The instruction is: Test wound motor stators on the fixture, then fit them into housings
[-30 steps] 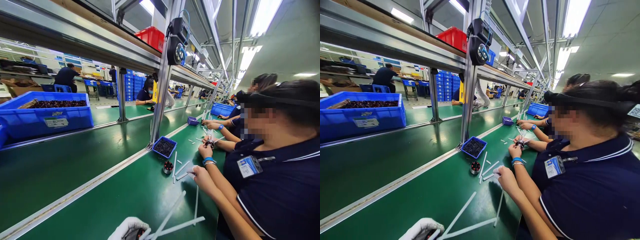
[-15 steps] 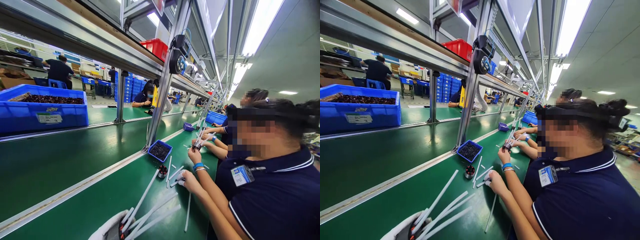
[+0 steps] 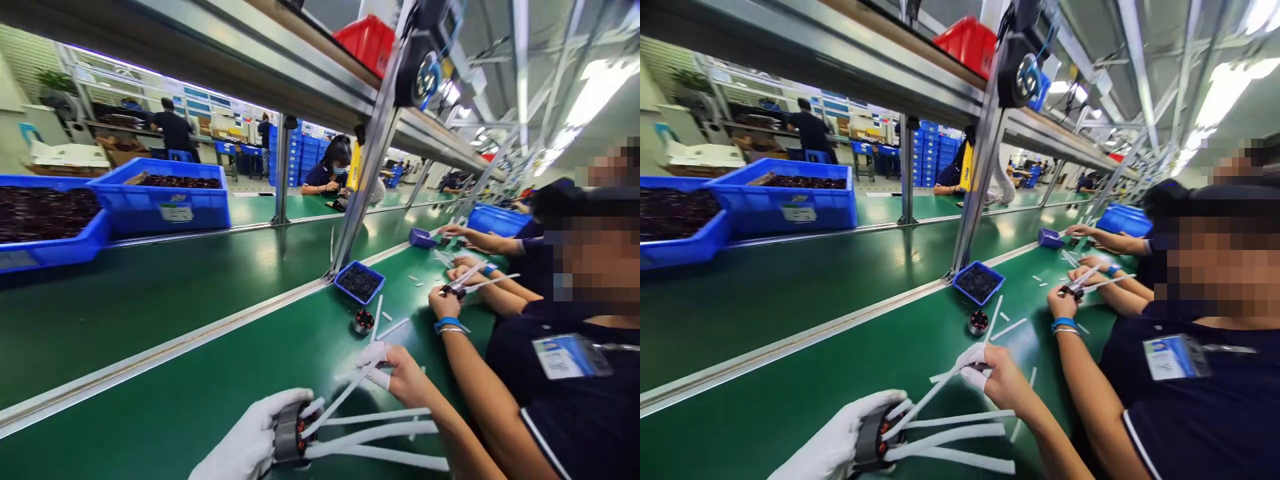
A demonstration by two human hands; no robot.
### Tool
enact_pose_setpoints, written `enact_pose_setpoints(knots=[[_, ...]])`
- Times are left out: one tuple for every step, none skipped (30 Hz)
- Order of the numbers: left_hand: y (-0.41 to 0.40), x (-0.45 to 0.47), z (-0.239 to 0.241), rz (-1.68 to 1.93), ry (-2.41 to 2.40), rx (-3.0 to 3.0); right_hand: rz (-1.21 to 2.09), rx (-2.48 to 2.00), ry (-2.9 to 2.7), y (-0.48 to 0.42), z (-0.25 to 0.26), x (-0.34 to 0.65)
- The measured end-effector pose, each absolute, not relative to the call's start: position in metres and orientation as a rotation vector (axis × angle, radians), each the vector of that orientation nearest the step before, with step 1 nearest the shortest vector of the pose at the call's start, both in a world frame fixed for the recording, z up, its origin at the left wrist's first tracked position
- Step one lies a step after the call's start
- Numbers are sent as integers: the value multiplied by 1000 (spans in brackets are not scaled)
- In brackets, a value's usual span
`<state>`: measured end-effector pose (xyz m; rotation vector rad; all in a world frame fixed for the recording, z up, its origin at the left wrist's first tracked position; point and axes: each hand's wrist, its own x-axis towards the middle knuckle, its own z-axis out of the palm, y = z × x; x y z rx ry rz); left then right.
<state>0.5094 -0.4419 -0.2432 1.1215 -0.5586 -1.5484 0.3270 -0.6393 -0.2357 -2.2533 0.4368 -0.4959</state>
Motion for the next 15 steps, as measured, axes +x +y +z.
enact_pose_setpoints(knots=[[-442, 509, -242, -1544, -581, 1109, -465, -2236, 389, -633, -237, 330], [-442, 508, -242, -1541, -589, 1090, -437, -2218, 349, -630, -236, 333], [-443, 508, -243, -1545, -587, 1066, -418, -2193, 329, -627, -235, 334], [-443, 508, -244, -1551, -576, 1045, -406, -2163, 328, -625, -234, 334], [-443, 508, -245, -1558, -557, 1029, -401, -2130, 344, -624, -234, 334], [-443, 508, -246, -1569, -535, 1019, -400, -2100, 369, -622, -234, 334], [-443, 508, -247, -1579, -509, 1005, -401, -2073, 398, -620, -235, 334], [-443, 508, -247, -1590, -483, 985, -402, -2054, 421, -617, -238, 334], [-443, 507, -247, -1596, -466, 954, -399, -2043, 434, -613, -241, 335], [-443, 507, -247, -1595, -457, 918, -393, -2036, 440, -610, -245, 337], [-442, 506, -248, -1587, -456, 885, -388, -2027, 448, -607, -249, 339], [-442, 506, -248, -1573, -460, 862, -382, -2019, 454, -604, -253, 342], [-442, 505, -249, -1561, -465, 855, -376, -2012, 458, -601, -256, 346], [-443, 505, -249, -1551, -468, 865, -368, -2005, 458, -599, -259, 350], [-443, 505, -248, -1545, -466, 882, -359, -2000, 455, -597, -262, 354]])
